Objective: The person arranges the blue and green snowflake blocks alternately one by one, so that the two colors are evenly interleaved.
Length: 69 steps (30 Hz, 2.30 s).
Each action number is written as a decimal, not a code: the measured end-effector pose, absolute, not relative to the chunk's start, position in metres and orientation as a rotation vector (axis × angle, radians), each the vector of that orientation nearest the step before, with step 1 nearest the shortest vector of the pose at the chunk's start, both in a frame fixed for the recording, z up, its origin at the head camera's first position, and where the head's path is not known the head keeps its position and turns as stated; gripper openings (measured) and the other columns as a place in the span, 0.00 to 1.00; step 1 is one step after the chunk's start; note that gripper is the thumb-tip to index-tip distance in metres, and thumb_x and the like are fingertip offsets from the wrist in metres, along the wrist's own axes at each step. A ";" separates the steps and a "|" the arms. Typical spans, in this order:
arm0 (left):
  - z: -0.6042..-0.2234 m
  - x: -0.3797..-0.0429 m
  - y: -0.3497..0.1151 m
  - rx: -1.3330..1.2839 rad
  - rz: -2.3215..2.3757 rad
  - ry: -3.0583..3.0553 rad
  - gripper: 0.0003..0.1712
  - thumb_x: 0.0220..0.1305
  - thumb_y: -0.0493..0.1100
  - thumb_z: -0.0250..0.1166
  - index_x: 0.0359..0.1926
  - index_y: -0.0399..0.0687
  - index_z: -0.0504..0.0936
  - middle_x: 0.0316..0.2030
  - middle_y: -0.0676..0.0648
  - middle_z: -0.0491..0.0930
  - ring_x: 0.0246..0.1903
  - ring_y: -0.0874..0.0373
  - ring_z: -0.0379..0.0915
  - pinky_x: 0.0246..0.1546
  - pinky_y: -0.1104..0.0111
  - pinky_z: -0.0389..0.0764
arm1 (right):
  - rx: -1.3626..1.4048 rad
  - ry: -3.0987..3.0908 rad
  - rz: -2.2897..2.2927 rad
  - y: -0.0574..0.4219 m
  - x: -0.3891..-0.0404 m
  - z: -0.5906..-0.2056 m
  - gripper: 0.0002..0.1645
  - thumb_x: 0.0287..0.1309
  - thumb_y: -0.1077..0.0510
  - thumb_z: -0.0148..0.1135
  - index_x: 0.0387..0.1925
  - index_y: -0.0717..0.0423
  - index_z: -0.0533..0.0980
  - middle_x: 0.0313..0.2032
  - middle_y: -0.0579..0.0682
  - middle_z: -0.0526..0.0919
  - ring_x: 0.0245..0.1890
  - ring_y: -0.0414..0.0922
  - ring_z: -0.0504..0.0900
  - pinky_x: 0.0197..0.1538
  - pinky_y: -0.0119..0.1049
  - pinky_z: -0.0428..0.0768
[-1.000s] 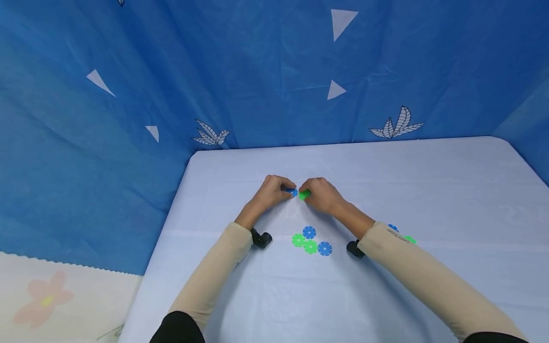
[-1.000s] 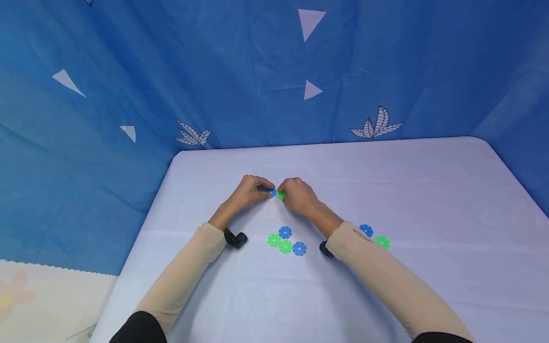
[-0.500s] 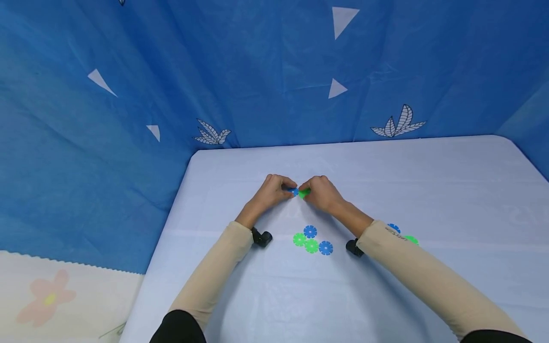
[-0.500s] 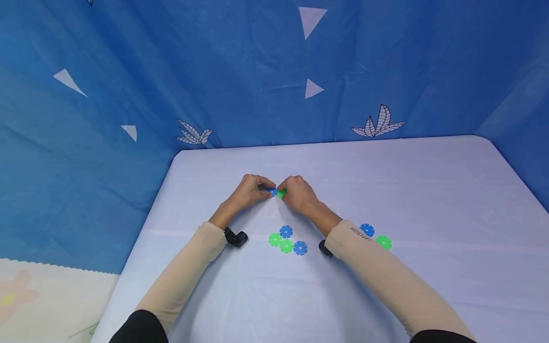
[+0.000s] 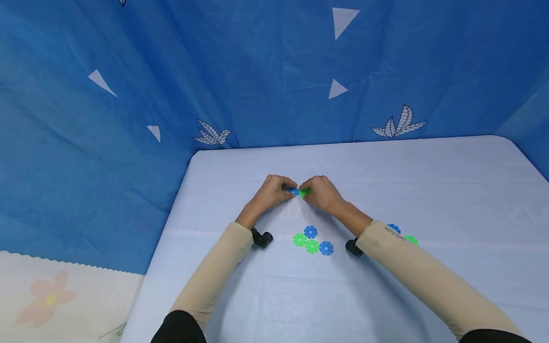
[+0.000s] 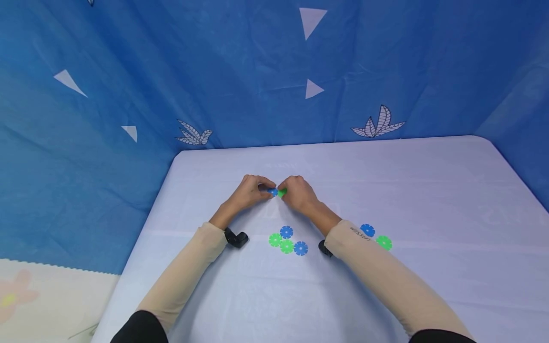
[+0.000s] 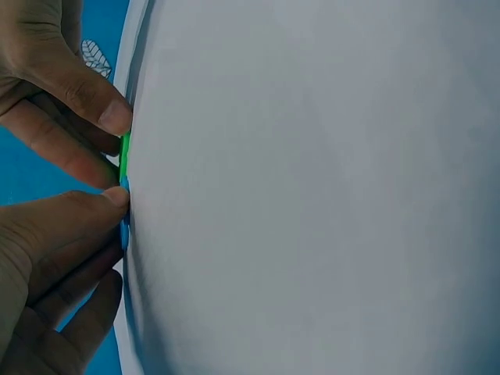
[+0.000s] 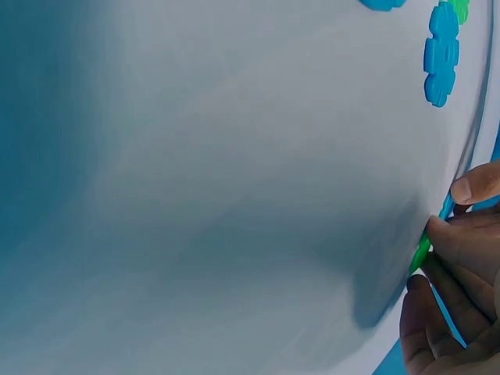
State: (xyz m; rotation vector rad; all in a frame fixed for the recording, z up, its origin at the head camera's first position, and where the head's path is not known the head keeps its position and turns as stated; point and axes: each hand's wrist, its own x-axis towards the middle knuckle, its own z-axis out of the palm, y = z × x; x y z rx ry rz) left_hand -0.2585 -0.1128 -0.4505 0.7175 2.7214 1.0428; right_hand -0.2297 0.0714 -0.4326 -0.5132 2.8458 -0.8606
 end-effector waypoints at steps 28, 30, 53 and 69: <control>-0.451 -0.251 -0.114 0.713 0.988 2.721 0.19 0.55 0.33 0.73 0.50 0.39 0.85 0.48 0.45 0.85 0.52 0.53 0.78 0.55 0.63 0.76 | -0.526 2.834 -0.993 0.076 -0.211 -0.430 0.22 0.56 0.68 0.68 0.54 0.65 0.80 0.54 0.60 0.81 0.57 0.56 0.78 0.58 0.50 0.76; -0.449 -0.252 -0.114 0.694 0.980 2.724 0.19 0.55 0.33 0.73 0.50 0.40 0.85 0.48 0.46 0.85 0.51 0.54 0.78 0.54 0.63 0.76 | -0.510 2.818 -1.028 0.079 -0.203 -0.423 0.22 0.57 0.67 0.67 0.55 0.64 0.80 0.55 0.59 0.81 0.55 0.55 0.78 0.56 0.50 0.77; -0.443 -0.249 -0.105 0.736 0.952 2.732 0.23 0.53 0.38 0.76 0.52 0.41 0.85 0.49 0.47 0.84 0.51 0.55 0.78 0.54 0.65 0.76 | -0.498 2.758 -0.965 0.128 -0.082 -0.433 0.22 0.48 0.64 0.75 0.48 0.57 0.84 0.48 0.48 0.85 0.55 0.51 0.80 0.57 0.49 0.77; -0.448 -0.246 -0.087 0.764 0.993 2.684 0.20 0.56 0.37 0.74 0.51 0.42 0.85 0.50 0.47 0.84 0.53 0.56 0.77 0.56 0.64 0.75 | -0.495 2.901 -0.765 0.111 -0.064 -0.437 0.21 0.47 0.63 0.76 0.46 0.56 0.84 0.48 0.48 0.84 0.52 0.48 0.80 0.52 0.45 0.80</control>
